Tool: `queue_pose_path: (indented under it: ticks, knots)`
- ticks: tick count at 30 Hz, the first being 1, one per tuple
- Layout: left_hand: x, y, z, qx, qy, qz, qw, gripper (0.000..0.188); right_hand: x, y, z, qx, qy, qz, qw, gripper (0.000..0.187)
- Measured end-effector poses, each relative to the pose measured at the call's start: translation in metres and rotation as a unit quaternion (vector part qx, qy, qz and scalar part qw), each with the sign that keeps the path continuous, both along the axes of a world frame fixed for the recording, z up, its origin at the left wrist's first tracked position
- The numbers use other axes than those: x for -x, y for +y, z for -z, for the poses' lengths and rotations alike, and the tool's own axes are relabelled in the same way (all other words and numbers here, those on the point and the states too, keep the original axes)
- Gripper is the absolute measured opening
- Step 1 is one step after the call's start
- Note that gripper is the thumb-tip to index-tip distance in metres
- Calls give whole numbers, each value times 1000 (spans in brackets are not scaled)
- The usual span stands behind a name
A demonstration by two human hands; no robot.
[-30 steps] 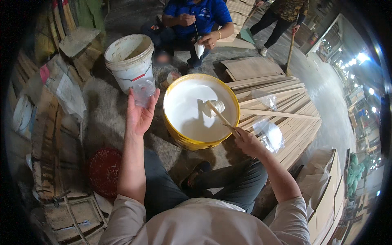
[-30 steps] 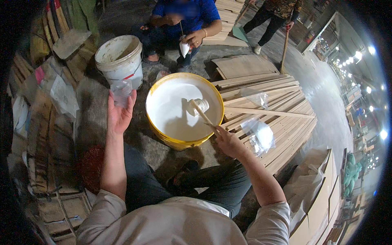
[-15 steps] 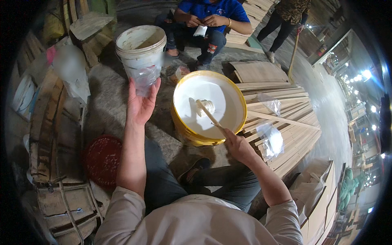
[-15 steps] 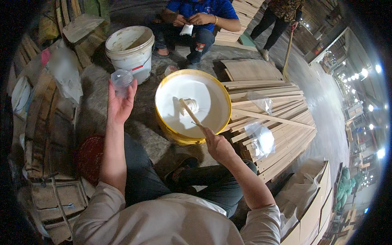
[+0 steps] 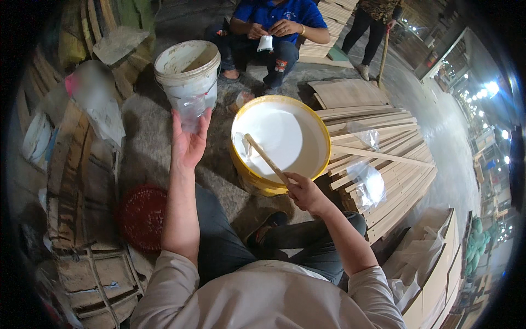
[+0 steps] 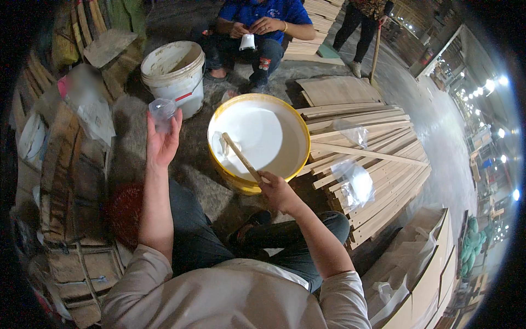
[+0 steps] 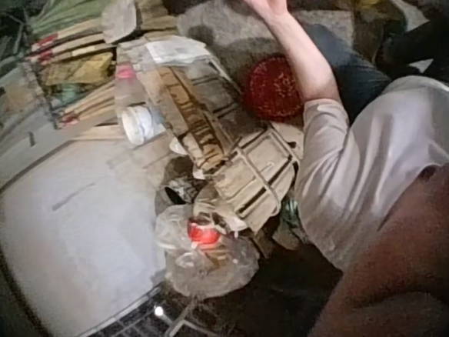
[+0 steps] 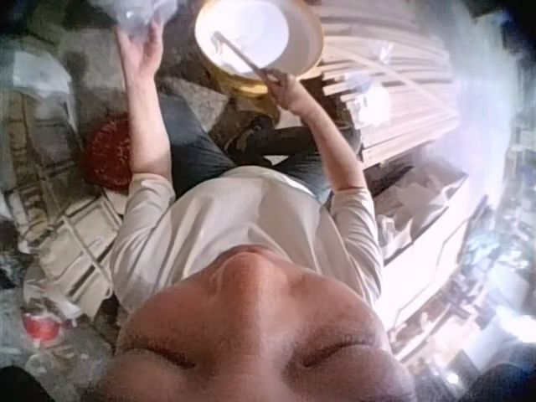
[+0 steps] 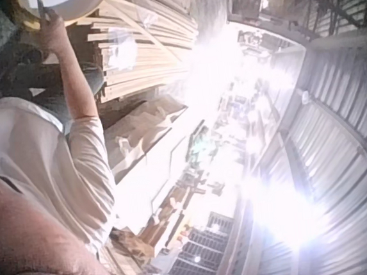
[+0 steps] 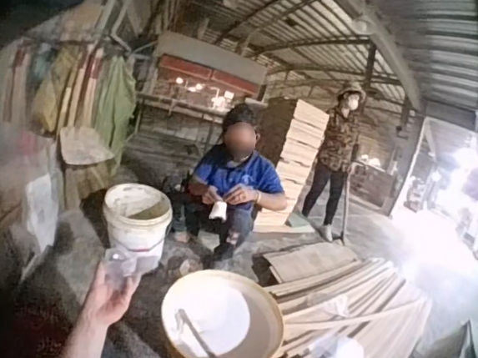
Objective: The person scoops a white liquid from a yellow bucket using a ladle and pours it into small plastic bags held in their other hand. They repeat this process multiple times, filling several bags and placing them on a nearby stack of wooden planks.
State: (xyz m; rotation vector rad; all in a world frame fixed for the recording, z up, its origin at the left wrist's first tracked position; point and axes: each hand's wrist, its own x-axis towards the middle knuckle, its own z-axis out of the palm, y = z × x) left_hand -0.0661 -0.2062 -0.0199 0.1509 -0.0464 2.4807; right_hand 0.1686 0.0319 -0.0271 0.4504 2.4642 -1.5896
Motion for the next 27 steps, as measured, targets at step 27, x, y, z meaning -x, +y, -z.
queue_pose_path:
  ticks: [27]
  knots:
    - [26, -5, 22, -60, 4, 28, 998, 49, 12, -7, -5, 306, 65, 86, 946, 37]
